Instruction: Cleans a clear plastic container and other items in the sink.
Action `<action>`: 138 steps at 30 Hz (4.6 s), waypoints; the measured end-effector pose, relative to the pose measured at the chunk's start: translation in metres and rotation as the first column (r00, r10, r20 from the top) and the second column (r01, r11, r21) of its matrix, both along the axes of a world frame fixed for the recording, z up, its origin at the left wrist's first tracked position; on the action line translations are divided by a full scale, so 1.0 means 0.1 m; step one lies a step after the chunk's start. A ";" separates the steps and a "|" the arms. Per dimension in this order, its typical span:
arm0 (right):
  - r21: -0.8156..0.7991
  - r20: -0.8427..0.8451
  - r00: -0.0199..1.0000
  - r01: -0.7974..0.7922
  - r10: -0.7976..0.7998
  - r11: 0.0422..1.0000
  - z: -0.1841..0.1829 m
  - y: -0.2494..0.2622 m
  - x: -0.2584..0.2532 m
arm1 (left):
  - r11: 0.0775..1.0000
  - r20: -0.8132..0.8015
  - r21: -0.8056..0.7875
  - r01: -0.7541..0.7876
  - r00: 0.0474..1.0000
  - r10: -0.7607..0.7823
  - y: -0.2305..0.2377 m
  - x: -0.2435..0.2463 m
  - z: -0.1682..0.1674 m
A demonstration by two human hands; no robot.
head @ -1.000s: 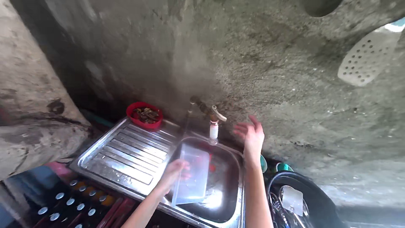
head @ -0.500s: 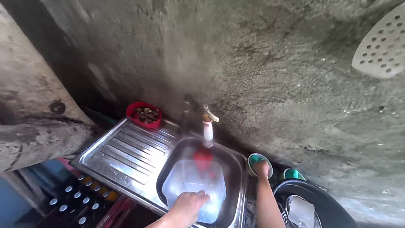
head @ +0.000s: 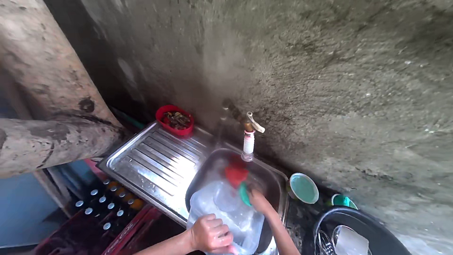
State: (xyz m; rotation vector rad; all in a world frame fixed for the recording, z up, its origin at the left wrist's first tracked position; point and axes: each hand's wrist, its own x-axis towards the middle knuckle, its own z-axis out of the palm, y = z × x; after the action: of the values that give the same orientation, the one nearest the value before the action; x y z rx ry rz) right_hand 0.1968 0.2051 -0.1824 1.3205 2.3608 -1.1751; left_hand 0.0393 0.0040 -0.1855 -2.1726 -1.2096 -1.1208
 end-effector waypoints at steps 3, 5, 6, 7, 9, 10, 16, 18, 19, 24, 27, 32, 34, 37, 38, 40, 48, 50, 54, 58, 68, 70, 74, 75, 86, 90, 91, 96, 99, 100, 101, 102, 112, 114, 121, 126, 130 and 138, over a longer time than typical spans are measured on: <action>-0.041 0.023 1.000 0.016 -0.015 0.999 -0.19 -0.14 0.04 | 1.000 -0.001 0.005 0.002 1.000 -0.002 -0.05 -0.02 -0.01; -0.063 0.019 1.000 -0.005 0.006 0.998 -0.28 -0.15 0.05 | 0.997 0.026 0.010 0.076 0.997 -0.076 -0.04 -0.06 -0.04; -0.071 0.018 1.000 -0.021 0.023 0.997 -0.29 -0.14 0.03 | 0.992 0.044 0.007 0.127 0.991 -0.127 -0.03 -0.09 -0.05; -0.084 0.012 0.999 -0.035 0.036 0.996 -0.29 -0.12 -0.02 | 0.985 0.061 -0.003 0.173 0.983 -0.173 -0.04 -0.11 -0.06; -0.143 -0.010 0.999 -0.055 0.054 0.988 -0.25 -0.05 -0.16 | 0.974 0.075 -0.025 0.224 0.972 -0.222 -0.07 -0.15 -0.07; -0.171 -0.020 0.997 -0.070 0.068 0.983 -0.21 -0.02 -0.25 | 0.972 0.070 -0.037 0.233 0.971 -0.230 -0.10 -0.15 -0.07; 0.027 -0.091 0.986 -0.140 0.141 0.990 -0.26 0.02 -0.98 | 0.961 0.019 -0.073 0.268 0.963 -0.268 -0.13 -0.03 -0.08; 0.102 -0.044 0.992 -0.116 0.121 0.988 -0.18 0.03 -1.07 | 0.965 0.010 -0.108 0.239 0.971 -0.240 -0.09 -0.08 -0.01; 0.140 -0.019 0.994 -0.101 0.105 0.985 -0.10 0.07 -1.05 | 0.967 0.032 -0.135 0.215 0.977 -0.212 -0.07 -0.14 0.05; 0.358 0.010 0.996 -0.087 0.090 0.929 0.53 0.20 -0.84 | 0.828 0.285 -0.559 0.033 0.946 0.155 -0.03 -0.48 0.37; 0.433 0.051 0.985 -0.168 0.162 0.885 0.86 0.19 -0.73 | 0.513 0.216 -0.851 -0.114 0.814 0.539 0.39 -0.62 0.65; 0.529 -0.311 0.893 -0.120 0.324 0.840 0.71 0.00 -0.37 | 0.508 0.289 -0.861 -0.010 0.812 0.507 0.90 -0.52 0.63; 0.550 -0.436 0.824 -0.076 0.363 0.832 0.62 -0.16 -0.25 | 0.684 0.372 -0.727 -0.070 0.796 0.477 0.85 -0.32 0.50; 0.608 -0.493 0.764 -0.040 0.417 0.793 0.67 -0.42 -0.21 | 0.886 0.498 -0.423 -0.190 0.768 0.402 0.78 -0.16 0.26; 0.628 -0.493 0.757 -0.033 0.430 0.778 0.70 -0.48 -0.22 | 0.910 0.514 -0.362 -0.204 0.771 0.377 0.77 -0.14 0.22; 0.648 -0.486 0.751 -0.034 0.447 0.761 0.76 -0.57 -0.23 | 0.937 0.548 -0.289 -0.197 0.769 0.330 0.76 -0.12 0.19; 0.609 -0.428 0.821 -0.047 0.378 0.792 0.44 -0.76 0.35 | 0.944 0.621 -0.203 -0.261 0.711 0.331 0.46 -0.07 0.10; 0.645 -0.397 0.844 -0.023 0.360 0.763 0.44 -0.82 0.26 | 0.932 0.634 -0.262 -0.253 0.682 0.363 0.45 0.01 0.04; 0.842 -0.307 0.842 0.022 0.445 0.539 0.64 -0.95 -0.14 | 0.944 0.671 -0.258 -0.205 0.665 0.327 0.46 0.10 0.08; 0.930 -0.264 0.782 0.052 0.564 0.363 0.63 -0.81 -0.04 | 0.933 0.699 -0.222 -0.283 0.621 0.355 0.44 0.06 0.25; 0.612 -0.408 0.909 0.203 0.085 0.764 0.51 -0.69 0.50 | 0.884 0.875 -0.433 -0.178 0.150 0.459 0.29 -0.19 0.23; 0.635 -0.464 0.881 0.258 0.093 0.728 0.53 -0.72 0.48 | 0.891 0.857 -0.399 -0.218 0.257 0.447 0.31 -0.23 0.15; 0.853 -0.418 0.842 0.236 0.340 0.465 0.54 -0.65 0.48 | 0.856 0.456 -0.261 -0.446 0.724 0.517 0.31 -0.37 0.16; 0.891 -0.384 0.841 0.229 0.382 0.391 0.54 -0.62 0.48 | 0.841 0.344 -0.245 -0.481 0.768 0.540 0.32 -0.38 0.20; 0.966 -0.102 0.755 -0.080 0.648 0.246 0.79 -0.46 0.12 | 0.962 -0.069 -0.186 -0.199 0.979 0.189 0.65 -0.09 0.44; 0.970 -0.214 0.765 0.091 0.607 0.227 0.56 -0.47 0.15 | 0.983 -0.079 -0.144 -0.112 0.992 0.102 0.68 -0.26 0.43; 0.958 -0.259 0.788 0.136 0.558 0.253 0.47 -0.49 0.20 | 0.981 -0.036 -0.168 -0.095 0.995 0.090 0.65 -0.28 0.44; 0.840 -0.364 0.909 0.226 0.202 0.494 0.14 -0.62 0.37 | 0.933 0.295 -0.322 -0.159 0.920 0.259 0.43 -0.24 0.36; 0.836 -0.379 0.901 0.236 0.211 0.495 0.40 -0.68 0.05 | 0.902 0.342 -0.412 -0.130 0.895 0.285 0.51 -0.18 0.37; 0.866 -0.381 0.884 0.238 0.272 0.440 0.48 -0.69 -0.05 | 0.897 0.372 -0.431 -0.093 0.888 0.271 0.53 -0.17 0.38; 0.900 -0.379 0.858 0.256 0.347 0.352 0.51 -0.65 -0.13 | 0.907 0.417 -0.416 -0.073 0.871 0.261 0.54 -0.18 0.39; 0.918 -0.376 0.831 0.276 0.410 0.284 0.54 -0.59 -0.18 | 0.929 0.453 -0.362 -0.079 0.856 0.249 0.56 -0.20 0.40; 0.775 -0.513 0.843 0.374 0.161 0.509 0.31 -0.42 0.29 | 0.962 0.830 -0.211 -0.175 0.487 0.271 0.24 -0.23 0.38; 0.744 -0.551 0.825 0.418 0.124 0.521 0.29 -0.40 0.34 | 0.946 0.805 -0.246 -0.212 0.499 0.321 0.25 -0.20 0.27; 0.927 -0.332 0.854 0.216 0.401 0.308 0.59 -0.38 0.45 | 0.917 0.147 -0.238 -0.319 0.922 0.359 0.47 -0.54 0.41; 0.933 -0.212 0.841 0.022 0.498 0.360 0.90 -0.43 0.33 | 0.967 -0.086 -0.131 -0.218 0.974 0.208 0.62 -0.33 0.68; 0.957 -0.186 0.822 0.028 0.539 0.288 1.04 -0.38 0.12 | 0.980 -0.137 -0.137 -0.141 0.983 0.122 0.81 -0.26 0.94; 0.636 -0.440 0.896 0.261 0.064 0.727 0.75 -0.70 0.15 | 0.977 0.200 -0.188 -0.096 0.971 0.134 0.62 -0.46 0.49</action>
State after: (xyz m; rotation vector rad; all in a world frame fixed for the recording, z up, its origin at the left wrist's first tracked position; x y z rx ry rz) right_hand 0.2116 0.1355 -0.1076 1.5103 3.3110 -0.6563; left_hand -0.0064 0.0657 -0.1361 -2.1176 -1.5629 -1.2622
